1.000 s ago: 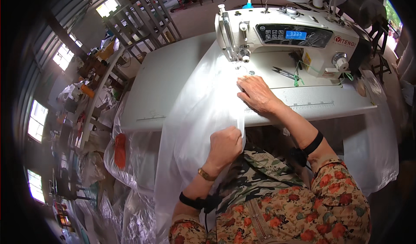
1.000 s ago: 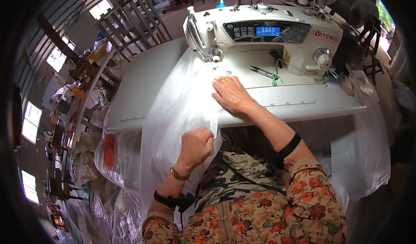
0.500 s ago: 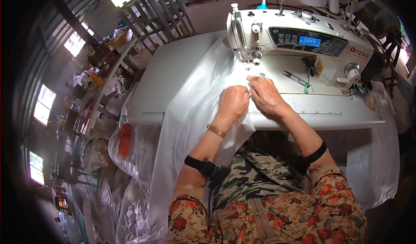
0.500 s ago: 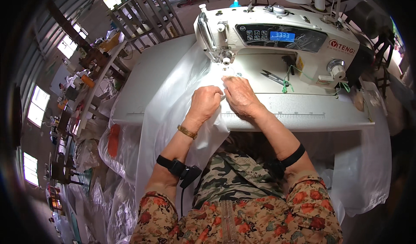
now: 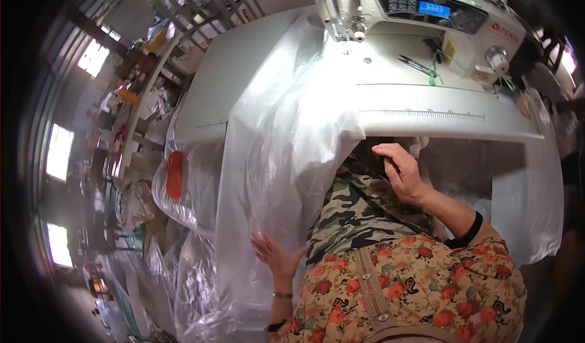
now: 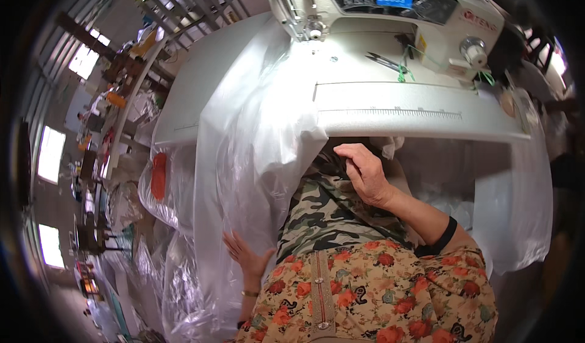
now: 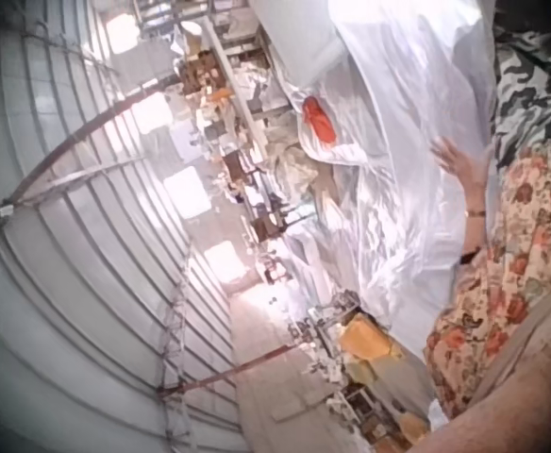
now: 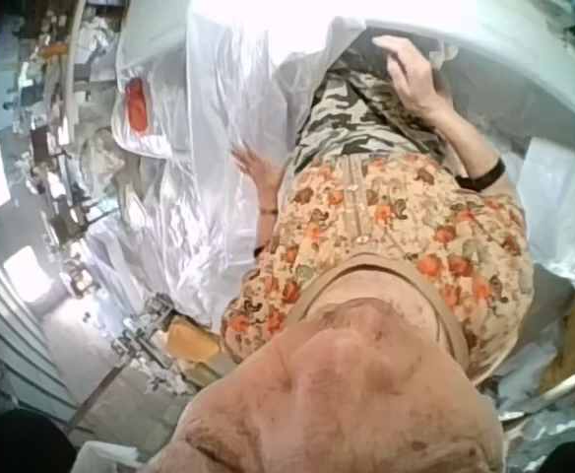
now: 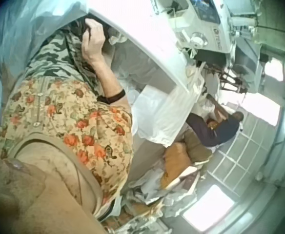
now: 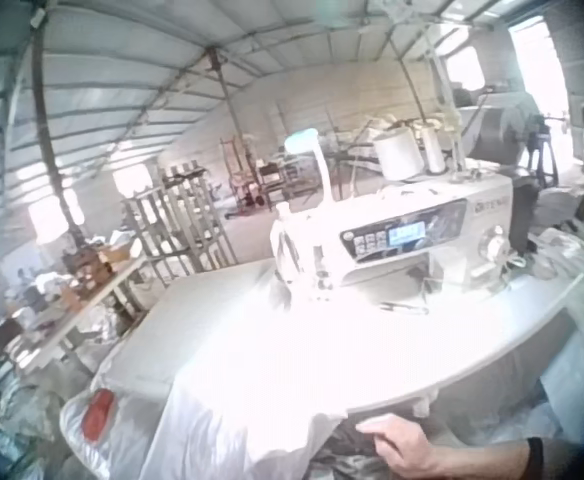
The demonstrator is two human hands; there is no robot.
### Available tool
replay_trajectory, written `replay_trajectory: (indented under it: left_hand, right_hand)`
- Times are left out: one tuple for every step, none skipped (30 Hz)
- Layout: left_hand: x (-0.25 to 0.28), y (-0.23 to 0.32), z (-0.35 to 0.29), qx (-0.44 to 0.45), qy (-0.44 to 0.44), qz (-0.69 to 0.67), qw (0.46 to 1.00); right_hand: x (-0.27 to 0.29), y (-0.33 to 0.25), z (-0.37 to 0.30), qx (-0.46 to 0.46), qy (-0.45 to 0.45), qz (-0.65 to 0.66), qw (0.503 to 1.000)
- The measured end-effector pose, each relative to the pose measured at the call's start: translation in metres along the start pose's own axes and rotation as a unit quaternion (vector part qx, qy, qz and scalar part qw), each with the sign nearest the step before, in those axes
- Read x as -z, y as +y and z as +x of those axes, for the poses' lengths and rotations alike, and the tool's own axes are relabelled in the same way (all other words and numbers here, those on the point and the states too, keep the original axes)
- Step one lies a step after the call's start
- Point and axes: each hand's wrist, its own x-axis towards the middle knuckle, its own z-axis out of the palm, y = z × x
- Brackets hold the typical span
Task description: The recorder is sewing large white plastic or fabric bags using an industrial sewing machine.
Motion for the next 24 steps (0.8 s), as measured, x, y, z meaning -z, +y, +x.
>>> replay_trajectory:
  left_hand:
    - [-0.017, -0.018, -0.017, 0.052, -0.028, 0.002, 0.998]
    - [-0.032, -0.024, -0.021, 0.094, -0.056, 0.007, 0.994]
    - [-0.046, -0.026, -0.018, 0.083, -0.059, 0.010, 0.995]
    - [-0.061, -0.025, -0.012, 0.100, -0.045, 0.016, 0.994]
    - [-0.073, -0.022, -0.002, 0.117, -0.030, 0.020, 0.993]
    - [-0.082, -0.014, 0.011, 0.103, -0.030, 0.021, 0.994]
    - [-0.088, 0.003, 0.030, 0.114, -0.026, 0.016, 0.993]
    - [-0.090, 0.017, 0.047, 0.121, -0.022, 0.010, 0.992]
    - [-0.102, 0.000, 0.052, 0.131, -0.023, 0.016, 0.991]
    - [-0.111, -0.014, 0.055, 0.142, 0.017, 0.016, 0.990]
    - [-0.119, -0.028, 0.059, 0.147, 0.056, 0.014, 0.987]
    - [-0.132, -0.054, 0.067, 0.137, 0.061, 0.012, 0.989]
    - [-0.144, -0.103, 0.068, 0.144, 0.090, -0.017, 0.985]
    - [-0.147, -0.128, 0.079, 0.146, 0.116, -0.049, 0.981]
    - [-0.134, -0.108, 0.098, 0.133, 0.208, -0.085, 0.965]
    - [-0.108, -0.084, 0.114, 0.124, 0.298, -0.122, 0.938]
    - [-0.085, -0.111, 0.125, 0.087, 0.416, -0.051, 0.904]
    - [-0.058, -0.139, 0.140, 0.046, 0.523, 0.019, 0.851]
    - [-0.014, -0.120, 0.164, 0.060, 0.544, -0.397, 0.737]
    - [0.033, -0.155, 0.170, 0.113, 0.538, -0.264, 0.793]
    - [0.086, -0.137, 0.189, -0.009, 0.615, -0.308, 0.726]
    - [0.155, -0.119, 0.197, -0.156, 0.726, 0.100, 0.662]
    - [0.221, -0.062, 0.186, -0.108, 0.623, -0.090, 0.769]
    - [0.267, -0.004, 0.187, -0.183, 0.686, 0.005, 0.704]
  right_hand:
    - [-0.011, 0.011, -0.008, -0.064, 0.013, -0.033, 0.997]
    - [-0.014, 0.025, -0.013, -0.130, 0.036, -0.067, 0.989]
    - [-0.018, 0.047, -0.010, -0.226, -0.079, -0.142, 0.960]
    - [-0.020, 0.075, -0.004, -0.318, -0.191, -0.211, 0.905]
    - [-0.030, 0.108, -0.007, -0.309, -0.199, -0.181, 0.912]
    - [-0.046, 0.147, -0.011, -0.297, -0.208, -0.150, 0.920]
    - [-0.057, 0.188, -0.006, -0.215, -0.244, -0.157, 0.932]
    - [-0.058, 0.223, -0.006, -0.133, -0.278, -0.167, 0.936]
    - [-0.073, 0.196, 0.017, -0.132, -0.285, -0.158, 0.936]
    - [-0.081, 0.154, 0.035, -0.175, -0.219, -0.136, 0.950]
    - [-0.087, 0.098, 0.040, -0.219, -0.147, -0.115, 0.958]
    - [-0.081, 0.089, 0.035, -0.217, -0.136, -0.118, 0.959]
    - [-0.084, 0.079, 0.033, -0.121, -0.144, -0.083, 0.979]
    - [-0.083, 0.076, 0.031, -0.026, -0.146, -0.052, 0.988]
    - [-0.067, 0.087, 0.019, -0.135, -0.160, -0.025, 0.977]
    - [-0.056, 0.093, 0.009, -0.240, -0.169, 0.012, 0.956]
    - [-0.048, 0.053, 0.017, -0.237, -0.182, 0.088, 0.950]
    - [-0.039, 0.020, 0.019, -0.229, -0.219, 0.098, 0.943]
    - [-0.034, 0.003, 0.013, -0.248, -0.255, 0.177, 0.918]
    - [-0.027, -0.047, 0.023, -0.234, -0.279, 0.248, 0.897]
    - [-0.031, -0.050, 0.016, -0.155, -0.338, 0.168, 0.913]
    - [-0.029, -0.058, 0.006, -0.200, -0.397, 0.286, 0.849]
    - [-0.018, -0.084, 0.015, -0.209, -0.419, 0.377, 0.799]
    - [-0.011, -0.102, 0.023, -0.217, -0.435, 0.459, 0.743]
